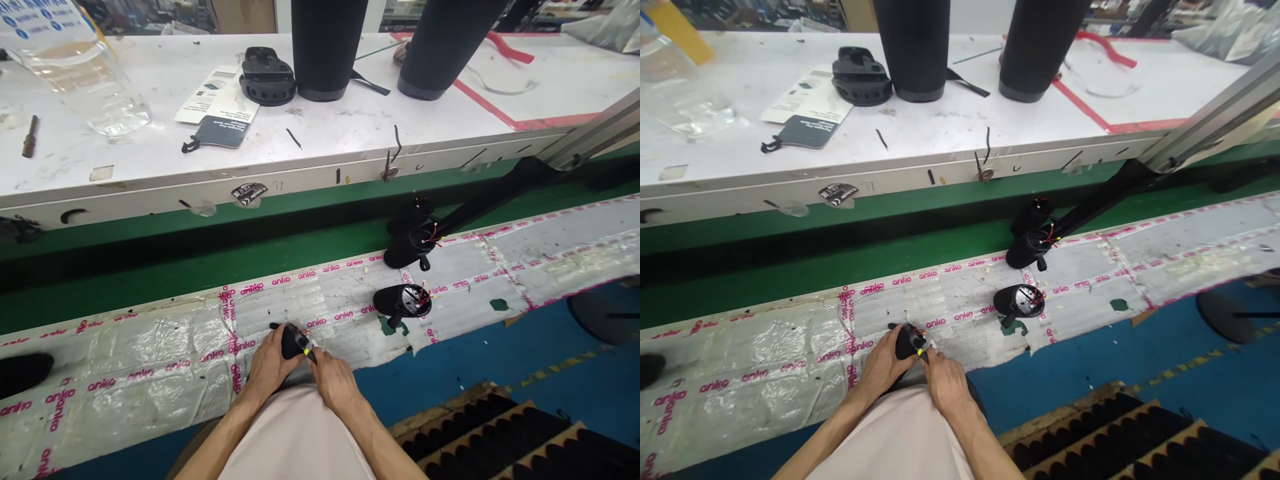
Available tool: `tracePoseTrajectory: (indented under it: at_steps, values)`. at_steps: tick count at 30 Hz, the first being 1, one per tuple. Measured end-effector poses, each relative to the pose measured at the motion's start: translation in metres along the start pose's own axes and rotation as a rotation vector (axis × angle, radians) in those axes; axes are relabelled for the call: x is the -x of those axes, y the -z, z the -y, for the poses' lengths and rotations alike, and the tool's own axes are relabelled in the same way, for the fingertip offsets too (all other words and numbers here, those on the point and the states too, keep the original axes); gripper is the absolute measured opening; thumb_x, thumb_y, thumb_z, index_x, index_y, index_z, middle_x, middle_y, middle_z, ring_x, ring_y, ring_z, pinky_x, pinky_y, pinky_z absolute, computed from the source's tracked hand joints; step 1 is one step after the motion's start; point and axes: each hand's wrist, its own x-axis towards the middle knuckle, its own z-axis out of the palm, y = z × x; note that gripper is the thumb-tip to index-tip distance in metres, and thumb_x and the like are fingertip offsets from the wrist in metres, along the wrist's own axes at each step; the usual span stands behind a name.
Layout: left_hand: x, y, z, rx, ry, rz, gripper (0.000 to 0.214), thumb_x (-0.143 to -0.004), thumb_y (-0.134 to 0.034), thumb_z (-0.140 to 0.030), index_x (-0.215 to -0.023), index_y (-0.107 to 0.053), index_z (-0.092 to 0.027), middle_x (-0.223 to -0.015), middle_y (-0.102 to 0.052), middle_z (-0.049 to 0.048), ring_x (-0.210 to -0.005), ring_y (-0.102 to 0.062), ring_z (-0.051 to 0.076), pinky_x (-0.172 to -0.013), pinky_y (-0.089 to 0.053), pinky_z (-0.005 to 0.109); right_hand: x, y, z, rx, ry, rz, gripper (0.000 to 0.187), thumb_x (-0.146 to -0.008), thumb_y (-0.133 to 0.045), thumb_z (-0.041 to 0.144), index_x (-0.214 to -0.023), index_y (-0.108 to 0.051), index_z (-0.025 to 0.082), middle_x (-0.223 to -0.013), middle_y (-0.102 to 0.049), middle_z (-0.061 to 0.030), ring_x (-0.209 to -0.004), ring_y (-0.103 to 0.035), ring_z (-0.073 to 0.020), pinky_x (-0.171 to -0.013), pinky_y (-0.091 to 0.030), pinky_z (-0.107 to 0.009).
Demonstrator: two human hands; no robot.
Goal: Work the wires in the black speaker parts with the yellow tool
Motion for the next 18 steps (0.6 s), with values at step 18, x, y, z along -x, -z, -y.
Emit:
tracePoseTrajectory:
  at_steps: [18]
  values:
    - [-0.003, -0.001, -0.006, -0.036, 0.044, 0.009, 0.077, -0.078, -0.070, -0.036, -0.145, -0.043, -0.011, -0.134, -0.061, 0.0178, -0.123, -0.060, 0.033, -0.102, -0.048, 0.043, -0.007, 0.010, 0.014, 0.028, -0.087, 0.116, 0.031, -0.105, -0.038, 0.028, -0.123, -0.059, 0.015, -0.098, -0.074, -0.0138, -0.088, -0.074, -0.0271, -0.070, -0.054, -0.032]
